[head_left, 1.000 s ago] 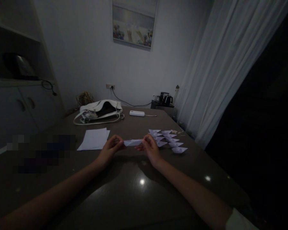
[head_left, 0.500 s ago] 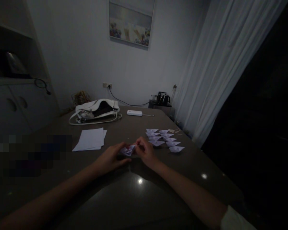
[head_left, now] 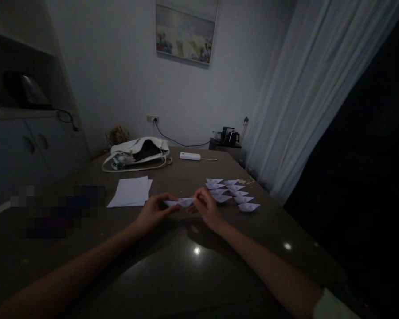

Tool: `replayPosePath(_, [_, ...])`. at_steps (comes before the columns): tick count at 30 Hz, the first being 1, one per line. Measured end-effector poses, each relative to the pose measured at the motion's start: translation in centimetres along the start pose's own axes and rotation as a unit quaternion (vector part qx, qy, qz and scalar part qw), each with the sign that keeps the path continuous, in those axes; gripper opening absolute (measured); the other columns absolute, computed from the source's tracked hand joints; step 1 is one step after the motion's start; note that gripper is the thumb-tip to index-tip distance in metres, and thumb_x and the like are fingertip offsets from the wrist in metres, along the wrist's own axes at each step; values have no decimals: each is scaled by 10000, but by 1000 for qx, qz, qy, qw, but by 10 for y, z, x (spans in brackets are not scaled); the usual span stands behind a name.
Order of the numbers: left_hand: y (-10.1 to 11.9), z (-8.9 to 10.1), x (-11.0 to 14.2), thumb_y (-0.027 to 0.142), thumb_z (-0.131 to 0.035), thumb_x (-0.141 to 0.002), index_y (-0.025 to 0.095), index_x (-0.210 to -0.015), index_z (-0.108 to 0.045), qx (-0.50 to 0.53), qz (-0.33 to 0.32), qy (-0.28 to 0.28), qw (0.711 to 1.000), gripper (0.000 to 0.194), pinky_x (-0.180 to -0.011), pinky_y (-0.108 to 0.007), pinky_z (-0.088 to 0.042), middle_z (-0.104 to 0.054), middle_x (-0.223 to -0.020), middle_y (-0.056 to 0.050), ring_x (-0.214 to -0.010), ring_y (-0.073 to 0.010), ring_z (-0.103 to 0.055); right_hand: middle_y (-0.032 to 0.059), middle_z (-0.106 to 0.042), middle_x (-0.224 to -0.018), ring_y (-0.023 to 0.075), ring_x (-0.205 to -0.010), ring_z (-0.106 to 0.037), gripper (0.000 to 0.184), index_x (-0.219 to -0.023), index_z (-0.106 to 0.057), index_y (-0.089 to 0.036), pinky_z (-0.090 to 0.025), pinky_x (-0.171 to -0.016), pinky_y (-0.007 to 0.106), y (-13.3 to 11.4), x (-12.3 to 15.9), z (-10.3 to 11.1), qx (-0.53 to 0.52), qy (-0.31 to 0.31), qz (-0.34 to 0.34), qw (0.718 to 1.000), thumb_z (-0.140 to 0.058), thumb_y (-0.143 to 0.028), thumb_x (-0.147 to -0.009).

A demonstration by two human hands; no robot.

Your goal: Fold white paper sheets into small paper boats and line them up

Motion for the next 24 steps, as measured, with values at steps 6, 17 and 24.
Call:
replayPosePath(6, [1,-3,0,389,-700,-691,149,-889,-622,16,-9,-16,1000,321,-577,-255,-488,-680,-784,-35,-677,-190,-636,-6,-593,-674,116,-579,-573,257,-867,-576,-154,-464,-551,226,4,3,-9,93,-38,-31,994,-675,-350,-734])
replayPosePath(17, [-13,-14,0,409,-669,-713,121,-891,-683,7,29,-72,997,339,-653,-301,-501,-717,-759,-57,-726,-226,-660,-3,-579,-592,119,-540,-531,268,-718,-624,-143,-412,-513,215,4,2,-3,160,-29,-28,986,-669,-406,-737])
replayPosePath(24, [-13,-13,-1,398,-673,-704,124,-830,-681,20,33,-67,997,302,-620,-281,-486,-707,-709,-42,-673,-204,-648,-7,-563,-564,109,-508,-506,245,-679,-613,-138,-383,-490,209,5,1,-5,138,-24,-27,990,-673,-370,-729])
Point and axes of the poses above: each hand's wrist, its own x-axis away from the middle knuckle, its own z-axis out of the back of the hand, y = z × x, the point moved 10 cm from there along -x, towards the middle knuckle
